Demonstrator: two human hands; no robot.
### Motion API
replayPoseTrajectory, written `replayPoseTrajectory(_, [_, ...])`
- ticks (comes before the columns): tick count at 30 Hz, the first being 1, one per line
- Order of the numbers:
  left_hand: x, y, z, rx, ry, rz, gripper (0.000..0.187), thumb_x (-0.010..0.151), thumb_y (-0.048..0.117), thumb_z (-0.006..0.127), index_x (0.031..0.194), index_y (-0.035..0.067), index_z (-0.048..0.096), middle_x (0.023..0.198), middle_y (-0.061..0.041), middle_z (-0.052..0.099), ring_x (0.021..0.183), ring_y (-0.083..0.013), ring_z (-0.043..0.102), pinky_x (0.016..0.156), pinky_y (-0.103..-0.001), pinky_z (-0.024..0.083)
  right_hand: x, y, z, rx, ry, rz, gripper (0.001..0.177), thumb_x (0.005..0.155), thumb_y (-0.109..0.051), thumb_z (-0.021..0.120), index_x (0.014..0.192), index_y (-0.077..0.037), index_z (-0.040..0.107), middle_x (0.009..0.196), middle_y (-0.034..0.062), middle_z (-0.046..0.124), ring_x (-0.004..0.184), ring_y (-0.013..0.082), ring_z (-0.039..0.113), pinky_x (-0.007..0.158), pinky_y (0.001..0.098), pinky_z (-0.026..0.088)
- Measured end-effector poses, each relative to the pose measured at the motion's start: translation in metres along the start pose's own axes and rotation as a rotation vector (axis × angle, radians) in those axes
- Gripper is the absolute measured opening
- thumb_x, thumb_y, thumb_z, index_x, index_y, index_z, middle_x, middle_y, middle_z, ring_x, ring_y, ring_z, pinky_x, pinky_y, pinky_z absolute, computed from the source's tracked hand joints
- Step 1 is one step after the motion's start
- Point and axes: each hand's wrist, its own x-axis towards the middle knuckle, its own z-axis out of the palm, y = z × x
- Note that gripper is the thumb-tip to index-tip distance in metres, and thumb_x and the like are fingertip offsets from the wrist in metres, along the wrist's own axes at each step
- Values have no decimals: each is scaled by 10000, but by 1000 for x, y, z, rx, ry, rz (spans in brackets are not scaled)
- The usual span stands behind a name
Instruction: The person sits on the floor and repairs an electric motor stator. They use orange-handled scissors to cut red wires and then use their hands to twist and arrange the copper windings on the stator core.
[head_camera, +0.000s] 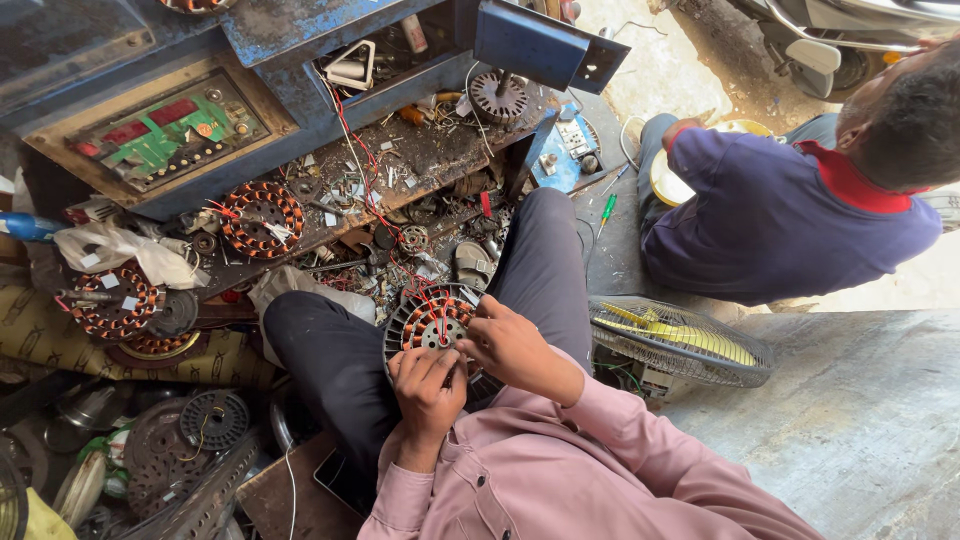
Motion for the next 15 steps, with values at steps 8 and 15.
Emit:
replayPoseTrajectory(8, [-10, 1, 8, 225, -57, -18, 213, 887, 224, 759, 1093, 170, 770, 1145, -112, 577, 1091, -303, 542, 966, -478, 398, -14, 4, -13, 134, 4, -56, 165, 843, -170, 754, 953, -62, 698, 977, 149, 573, 855, 356, 624, 738, 446, 513])
replayPoseTrajectory(15, [-7, 1, 9, 246, -68, -18, 234, 897, 196, 719, 1127, 170, 755, 1417, -160, 530, 1312, -364, 485, 1080, -520, 353, -14, 2, 5, 26, 157, -138, 194, 738, -128, 790, 917, -97, 722, 998, 84, 633, 882, 315, 642, 738, 437, 516])
